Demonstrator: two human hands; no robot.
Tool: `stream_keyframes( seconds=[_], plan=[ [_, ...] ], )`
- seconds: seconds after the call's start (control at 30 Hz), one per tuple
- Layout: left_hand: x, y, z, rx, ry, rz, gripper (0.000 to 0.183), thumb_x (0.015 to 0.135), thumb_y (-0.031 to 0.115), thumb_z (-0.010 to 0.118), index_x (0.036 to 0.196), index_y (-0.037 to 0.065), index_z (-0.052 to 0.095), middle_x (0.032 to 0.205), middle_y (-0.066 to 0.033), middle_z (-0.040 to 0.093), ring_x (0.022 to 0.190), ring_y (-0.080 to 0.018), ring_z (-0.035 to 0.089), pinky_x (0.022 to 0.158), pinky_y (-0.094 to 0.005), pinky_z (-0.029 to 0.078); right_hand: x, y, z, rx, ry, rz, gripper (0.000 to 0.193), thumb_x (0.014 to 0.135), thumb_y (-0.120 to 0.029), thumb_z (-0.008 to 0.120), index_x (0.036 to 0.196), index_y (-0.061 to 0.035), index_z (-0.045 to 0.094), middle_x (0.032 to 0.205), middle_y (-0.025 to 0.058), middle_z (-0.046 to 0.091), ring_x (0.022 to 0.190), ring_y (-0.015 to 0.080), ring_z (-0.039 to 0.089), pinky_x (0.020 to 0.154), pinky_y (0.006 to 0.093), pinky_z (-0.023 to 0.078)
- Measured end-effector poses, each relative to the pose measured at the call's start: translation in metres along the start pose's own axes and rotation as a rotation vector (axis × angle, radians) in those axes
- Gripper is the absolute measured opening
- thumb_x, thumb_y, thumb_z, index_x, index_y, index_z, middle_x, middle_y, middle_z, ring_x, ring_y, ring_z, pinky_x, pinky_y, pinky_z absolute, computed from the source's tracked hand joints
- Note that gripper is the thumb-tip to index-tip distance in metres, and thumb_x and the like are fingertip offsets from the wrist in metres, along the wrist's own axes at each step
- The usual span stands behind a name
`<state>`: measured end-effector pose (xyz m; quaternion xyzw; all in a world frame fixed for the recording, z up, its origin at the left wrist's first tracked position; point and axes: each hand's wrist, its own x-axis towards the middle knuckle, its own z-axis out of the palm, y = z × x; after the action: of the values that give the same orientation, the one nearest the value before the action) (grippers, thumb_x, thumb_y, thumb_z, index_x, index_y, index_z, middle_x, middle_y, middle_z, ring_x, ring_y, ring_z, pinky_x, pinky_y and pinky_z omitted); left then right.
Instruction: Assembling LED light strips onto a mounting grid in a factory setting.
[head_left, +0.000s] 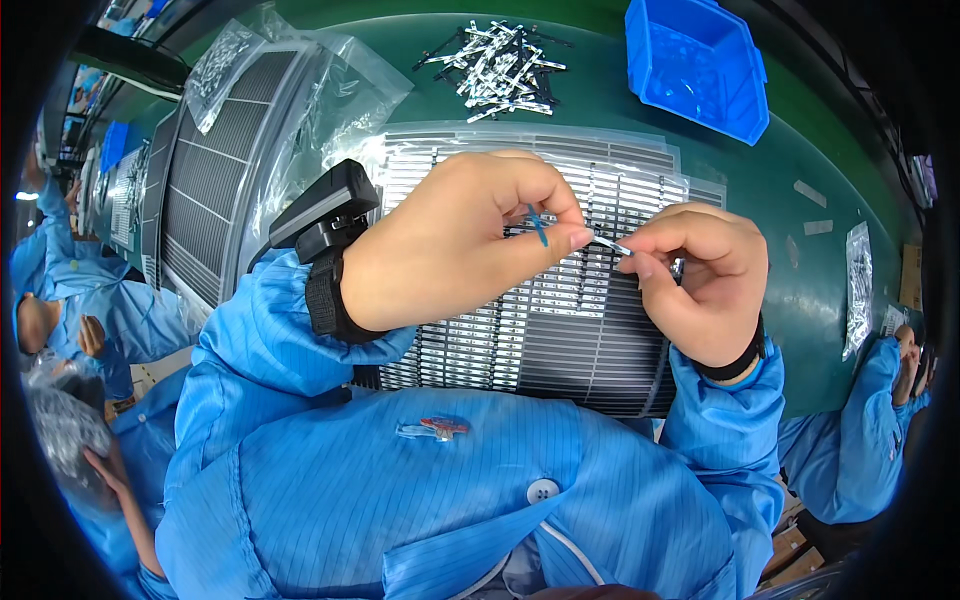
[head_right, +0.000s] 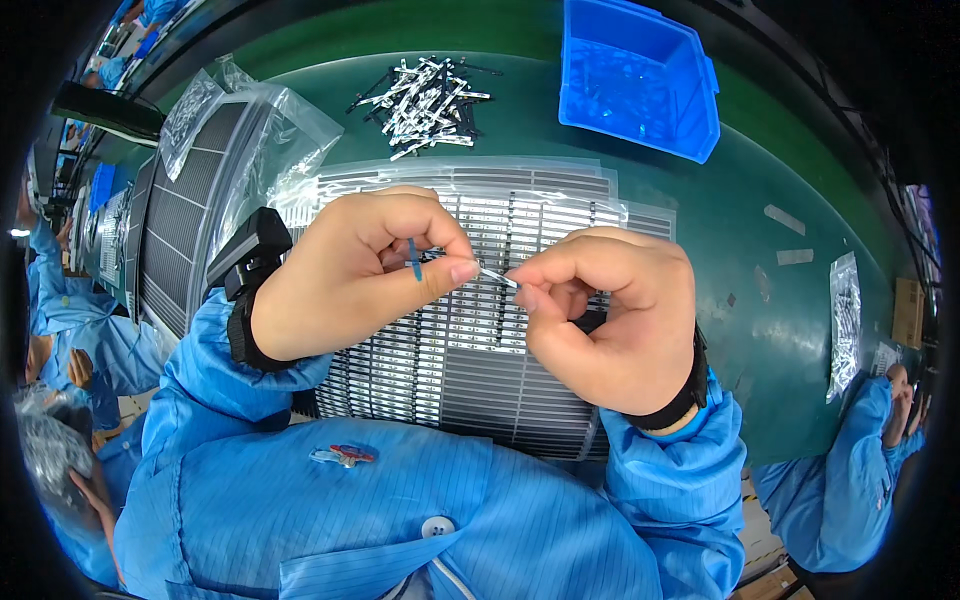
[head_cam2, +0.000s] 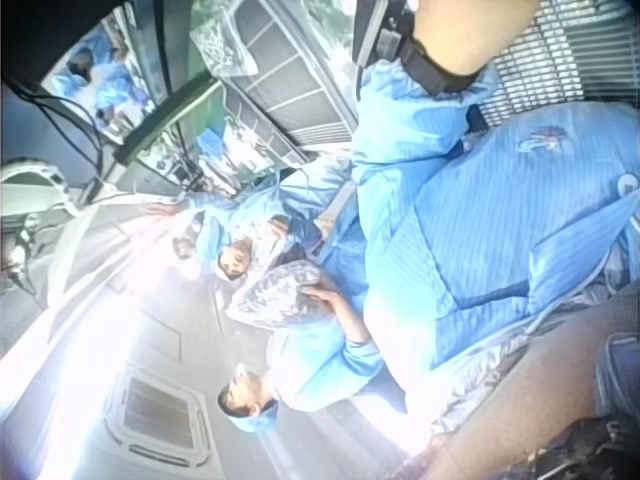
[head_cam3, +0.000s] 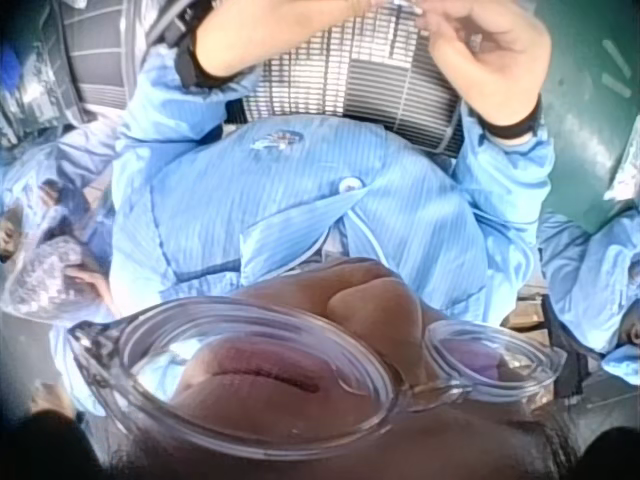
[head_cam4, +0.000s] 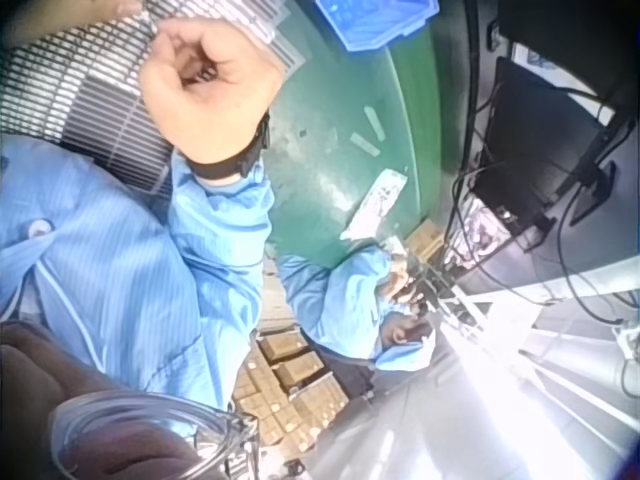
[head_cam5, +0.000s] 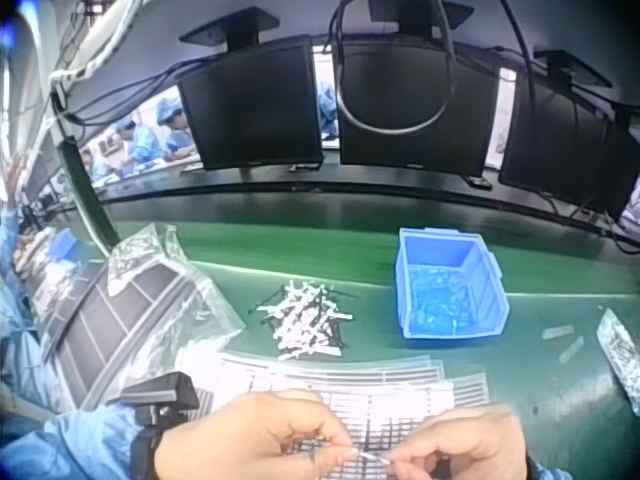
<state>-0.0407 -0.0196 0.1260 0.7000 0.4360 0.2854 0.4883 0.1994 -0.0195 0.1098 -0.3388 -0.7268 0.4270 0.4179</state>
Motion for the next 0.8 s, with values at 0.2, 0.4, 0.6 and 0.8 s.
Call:
stream_keyframes(
  seconds=[0.2,0.4,0.6,0.8],
  plan=[
    [-0.001,-0.001,0.0,0.0,0.002,0.008,0.01,0.094,0.015,0.074,0.094,0.005,0.072,0.085,0.0041,0.063,0.065,-0.0006,0.043,0.056,-0.0192,0.034,0.0,-0.001,0.0,-0.012,-0.004,-0.001,0.014,0.075,0.006,0.07,0.088,0.0013,0.073,0.073,0.005,0.07,0.06,0.007,0.058,0.055,0.0222,0.045],
    [0.002,-0.001,0.0,-0.02,-0.028,0.065,0.008,0.093,0.013,0.075,0.095,0.005,0.073,0.082,0.0029,0.061,0.067,-0.004,0.046,0.058,-0.0219,0.036,0.0,0.0,-0.001,-0.012,-0.006,0.011,0.014,0.075,0.006,0.07,0.088,0.0012,0.073,0.073,0.0051,0.069,0.06,0.0074,0.058,0.056,0.0225,0.045],
    [-0.001,0.002,0.003,-0.154,-0.122,0.262,0.02,0.082,0.015,0.084,0.1,0.008,0.078,0.075,-0.0006,0.057,0.066,-0.0104,0.048,0.058,-0.0269,0.037,0.0,-0.002,-0.002,0.092,-0.095,0.035,0.011,0.074,0.006,0.07,0.085,0.0009,0.07,0.075,0.0037,0.066,0.063,0.0081,0.057,0.058,0.023,0.045],
    [0.002,0.0,0.01,0.141,0.081,0.419,0.028,0.077,0.017,0.087,0.105,0.015,0.081,0.07,-0.0019,0.051,0.062,-0.0128,0.047,0.054,-0.0292,0.036,0.001,-0.008,-0.005,-0.035,-0.2,0.04,0.013,0.069,0.002,0.072,0.076,-0.0023,0.062,0.067,0.0046,0.058,0.058,0.0153,0.056,0.053,0.0287,0.044]
  ],
)
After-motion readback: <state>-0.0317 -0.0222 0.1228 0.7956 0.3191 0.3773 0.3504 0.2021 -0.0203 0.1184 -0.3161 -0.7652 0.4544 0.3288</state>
